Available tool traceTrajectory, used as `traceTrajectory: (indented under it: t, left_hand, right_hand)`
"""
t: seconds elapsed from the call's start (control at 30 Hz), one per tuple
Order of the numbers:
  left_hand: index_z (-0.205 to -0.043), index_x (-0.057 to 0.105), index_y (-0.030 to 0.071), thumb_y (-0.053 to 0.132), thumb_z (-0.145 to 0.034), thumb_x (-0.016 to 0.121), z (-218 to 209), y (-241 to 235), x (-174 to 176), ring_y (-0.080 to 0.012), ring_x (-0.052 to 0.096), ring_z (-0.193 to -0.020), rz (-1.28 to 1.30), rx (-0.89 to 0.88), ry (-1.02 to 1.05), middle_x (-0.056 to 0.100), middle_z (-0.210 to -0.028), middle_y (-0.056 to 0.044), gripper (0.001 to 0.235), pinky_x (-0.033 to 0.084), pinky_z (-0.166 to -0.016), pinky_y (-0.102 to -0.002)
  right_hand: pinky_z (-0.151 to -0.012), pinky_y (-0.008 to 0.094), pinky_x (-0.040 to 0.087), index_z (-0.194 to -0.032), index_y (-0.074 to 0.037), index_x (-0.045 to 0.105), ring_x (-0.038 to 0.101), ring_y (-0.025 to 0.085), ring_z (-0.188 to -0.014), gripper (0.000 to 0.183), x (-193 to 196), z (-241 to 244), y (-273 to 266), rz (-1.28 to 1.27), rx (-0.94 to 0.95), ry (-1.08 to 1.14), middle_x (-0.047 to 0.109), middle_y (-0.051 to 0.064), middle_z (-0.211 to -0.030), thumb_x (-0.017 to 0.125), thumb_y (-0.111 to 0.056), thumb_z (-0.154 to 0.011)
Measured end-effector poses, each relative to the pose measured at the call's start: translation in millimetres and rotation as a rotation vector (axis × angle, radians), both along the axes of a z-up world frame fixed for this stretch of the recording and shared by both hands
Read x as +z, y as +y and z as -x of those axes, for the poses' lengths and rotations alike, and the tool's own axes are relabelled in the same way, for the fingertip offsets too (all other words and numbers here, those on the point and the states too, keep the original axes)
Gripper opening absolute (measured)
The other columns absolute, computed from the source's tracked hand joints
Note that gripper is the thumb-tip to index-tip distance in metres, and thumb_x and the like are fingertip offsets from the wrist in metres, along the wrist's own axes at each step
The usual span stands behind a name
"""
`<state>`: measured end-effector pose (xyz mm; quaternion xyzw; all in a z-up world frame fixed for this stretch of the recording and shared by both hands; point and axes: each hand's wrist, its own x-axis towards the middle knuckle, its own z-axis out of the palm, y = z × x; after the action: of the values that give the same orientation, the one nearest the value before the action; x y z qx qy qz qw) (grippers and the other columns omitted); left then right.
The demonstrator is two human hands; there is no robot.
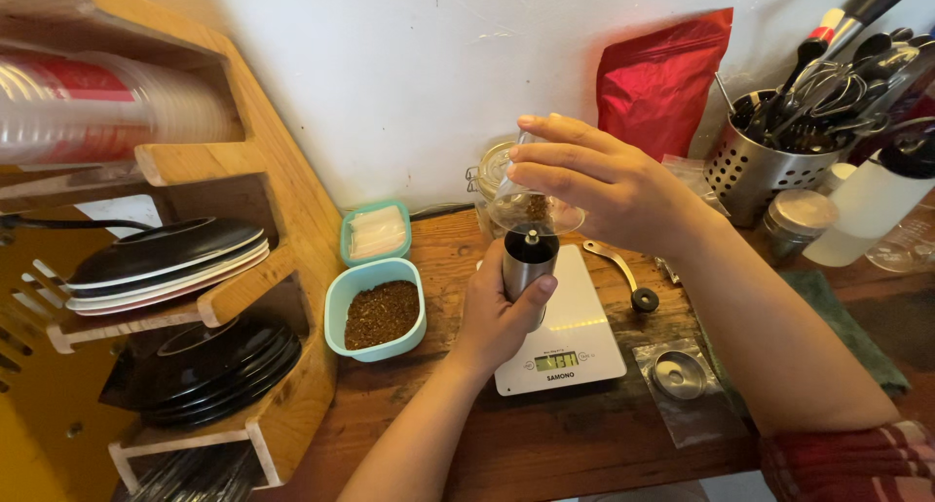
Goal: The person operates a manual coffee grinder to grind coffee beans into a glass cup placed on a digital scale. They then pour the ground coffee into a small plastic bag and seal it. The person repeats the grinding process with another batch of beans.
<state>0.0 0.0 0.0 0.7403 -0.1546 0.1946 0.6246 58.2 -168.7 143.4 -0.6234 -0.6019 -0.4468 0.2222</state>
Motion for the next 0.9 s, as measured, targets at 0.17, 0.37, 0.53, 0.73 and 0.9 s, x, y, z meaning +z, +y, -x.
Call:
traceTrajectory:
  t: [0.17, 0.37, 0.53, 0.73, 0.9]
  left_hand:
    - [-0.112, 0.062, 0.014, 0.050, -0.082, 0.075, 1, -1, 1, -0.0282, 0.069, -0.084, 0.008, 0.003, 0.008, 0.067, -0.085, -0.013, 0.048, 0.054, -0.073, -0.042]
    - [-0.110, 0.062, 0.013, 0.051, -0.082, 0.075, -3, 0, -6, -0.0296, 0.070, -0.084, 0.010, 0.004, 0.025, 0.067, -0.084, -0.014, 0.049, 0.054, -0.073, -0.042]
    - [-0.110, 0.062, 0.012, 0.052, -0.083, 0.075, -4, 0, -6, -0.0308, 0.070, -0.084, 0.017, 0.001, 0.022, 0.067, -0.084, -0.015, 0.050, 0.053, -0.073, -0.043]
    - [-0.110, 0.062, 0.013, 0.052, -0.083, 0.075, -3, 0, -4, -0.0305, 0.069, -0.084, 0.012, 0.003, 0.014, 0.066, -0.084, -0.015, 0.049, 0.053, -0.073, -0.043]
    - [-0.110, 0.062, 0.012, 0.050, -0.084, 0.075, -4, -1, -7, -0.0299, 0.069, -0.086, 0.028, 0.003, -0.001, 0.066, -0.084, -0.014, 0.048, 0.054, -0.073, -0.042]
  right_hand:
    - [-0.108, 0.048, 0.045, -0.118, -0.002, 0.071, 0.064, 0.042, -0.121, 0.025, 1, 1, -3, 0.029, -0.035, -0.019, 0.071, 0.014, -0.121, 0.053, 0.000, -0.101]
    - [-0.110, 0.048, 0.044, -0.122, -0.003, 0.071, 0.063, 0.041, -0.124, 0.027, 2, 2, -5, 0.062, -0.070, -0.070, 0.070, 0.012, -0.123, 0.052, -0.003, -0.102]
    - [-0.110, 0.048, 0.044, -0.122, -0.004, 0.070, 0.062, 0.040, -0.125, 0.029, 4, 6, -6, 0.085, -0.088, -0.086, 0.070, 0.012, -0.124, 0.049, -0.004, -0.103]
    - [-0.110, 0.049, 0.045, -0.122, -0.004, 0.071, 0.062, 0.041, -0.125, 0.027, 5, 8, -6, 0.092, -0.104, -0.124, 0.070, 0.012, -0.126, 0.050, -0.005, -0.104]
    - [-0.109, 0.050, 0.046, -0.122, -0.007, 0.072, 0.064, 0.039, -0.123, 0.026, 7, 11, -5, 0.094, -0.135, -0.180, 0.071, 0.010, -0.124, 0.054, -0.006, -0.103]
